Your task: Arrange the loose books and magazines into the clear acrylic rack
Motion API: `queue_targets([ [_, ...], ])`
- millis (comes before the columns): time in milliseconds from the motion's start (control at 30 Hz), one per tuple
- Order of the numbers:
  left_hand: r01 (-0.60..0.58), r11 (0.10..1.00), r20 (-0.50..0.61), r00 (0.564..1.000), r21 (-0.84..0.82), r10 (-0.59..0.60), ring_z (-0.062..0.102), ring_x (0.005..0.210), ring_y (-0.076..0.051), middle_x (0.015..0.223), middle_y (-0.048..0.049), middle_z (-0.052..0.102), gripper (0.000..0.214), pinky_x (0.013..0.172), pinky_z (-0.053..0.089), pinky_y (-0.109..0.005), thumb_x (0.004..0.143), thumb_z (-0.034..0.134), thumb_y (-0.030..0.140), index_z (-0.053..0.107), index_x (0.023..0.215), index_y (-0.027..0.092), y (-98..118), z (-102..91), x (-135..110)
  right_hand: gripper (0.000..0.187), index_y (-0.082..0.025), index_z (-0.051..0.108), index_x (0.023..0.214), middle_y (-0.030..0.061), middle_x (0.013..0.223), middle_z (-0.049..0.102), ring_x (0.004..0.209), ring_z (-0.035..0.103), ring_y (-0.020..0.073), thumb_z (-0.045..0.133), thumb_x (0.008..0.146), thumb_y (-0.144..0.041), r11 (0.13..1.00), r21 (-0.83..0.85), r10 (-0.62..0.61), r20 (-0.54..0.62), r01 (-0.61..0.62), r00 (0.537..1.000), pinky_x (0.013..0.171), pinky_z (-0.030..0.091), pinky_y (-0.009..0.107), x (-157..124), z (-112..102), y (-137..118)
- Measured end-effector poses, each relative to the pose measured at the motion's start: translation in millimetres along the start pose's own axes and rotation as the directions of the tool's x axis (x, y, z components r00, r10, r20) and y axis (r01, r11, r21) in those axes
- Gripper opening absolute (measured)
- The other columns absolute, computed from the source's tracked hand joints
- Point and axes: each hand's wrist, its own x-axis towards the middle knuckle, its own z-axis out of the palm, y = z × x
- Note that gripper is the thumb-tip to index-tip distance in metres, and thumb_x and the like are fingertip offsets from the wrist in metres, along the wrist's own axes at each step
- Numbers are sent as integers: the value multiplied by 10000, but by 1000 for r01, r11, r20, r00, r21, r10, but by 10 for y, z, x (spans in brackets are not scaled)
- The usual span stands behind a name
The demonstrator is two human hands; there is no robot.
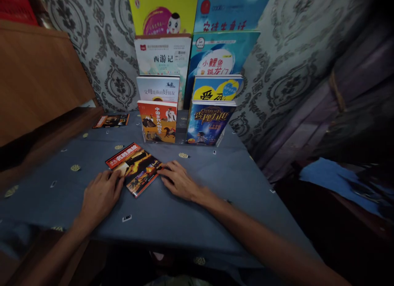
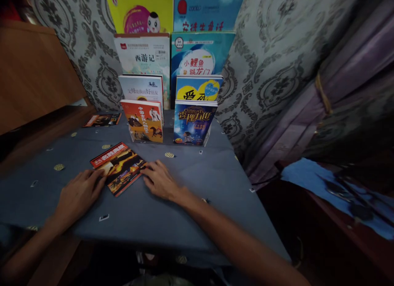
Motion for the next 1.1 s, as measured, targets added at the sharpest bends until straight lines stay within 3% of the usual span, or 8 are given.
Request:
queue_targets([
  [167,28,996,15,1000,-83,-27,641,1023,-349,1110,-168,696,487,832,514,-450,981,333,453,641,1214,156,-75,80,96,223,-179,696,1144,103,1153,647,1044,546,219,559,968,-182,996,37,-86,34,85,996,929,495,383,-69,-22,-217],
  [367,87,883,17,996,-461,-89,658,1044,-323,1139,-129,726,565,910,516,-448,903,394,574,649,1208,173,-252,204,202,207,-154,711,1102,111,1113,646,1020,539,210,549,985,-206,985,42,-170,65,167,983,944,491,359,-90,-22,-368],
  [467,182,702,85,982,-688,-171,679,1024,-316,1116,-110,739,655,895,538,-433,815,490,674,659,1209,180,-335,190,250,201,-151,708,1096,112,1108,649,1030,544,201,547,987,-198,984,61,-171,75,166,982,961,480,357,-87,-45,-382],
  [567,257,403,173,957,-879,-232,676,1071,-316,1134,-107,742,669,909,556,-407,683,668,674,683,1132,179,-352,149,292,200,-144,711,1096,116,1124,650,1055,553,201,558,986,-210,985,80,-161,89,154,983,980,472,360,-82,-60,-375],
  [667,325,63,292,906,-944,-307,699,1024,-279,1123,-93,744,621,828,590,-349,595,806,521,677,1094,175,-326,139,325,202,-149,720,1086,114,1153,650,1077,563,205,563,986,-227,986,94,-147,96,138,984,993,475,378,-76,-52,-360],
  [767,371,-172,409,831,-912,-377,727,866,-203,1034,-62,755,569,684,589,-259,585,831,294,645,1109,176,-295,156,362,199,-155,725,1064,116,1167,653,1096,575,208,559,990,-236,985,110,-147,96,136,985,1015,475,407,-76,-35,-347],
  [900,454,-338,545,798,-824,-256,748,791,-232,955,-88,767,472,631,618,-303,628,771,144,634,1079,152,-248,120,409,223,-167,694,1147,108,1167,656,1115,587,206,545,1000,-243,983,153,-115,83,102,990,1049,468,411,-82,-34,-345],
  [1100,480,-393,566,813,-784,-136,763,840,-254,1018,-91,776,437,695,649,-342,641,796,142,659,1055,169,-158,-30,380,447,-200,441,1461,117,1255,600,990,624,179,479,1018,-251,920,376,153,-83,-111,985,962,537,394,-70,28,-260],
])
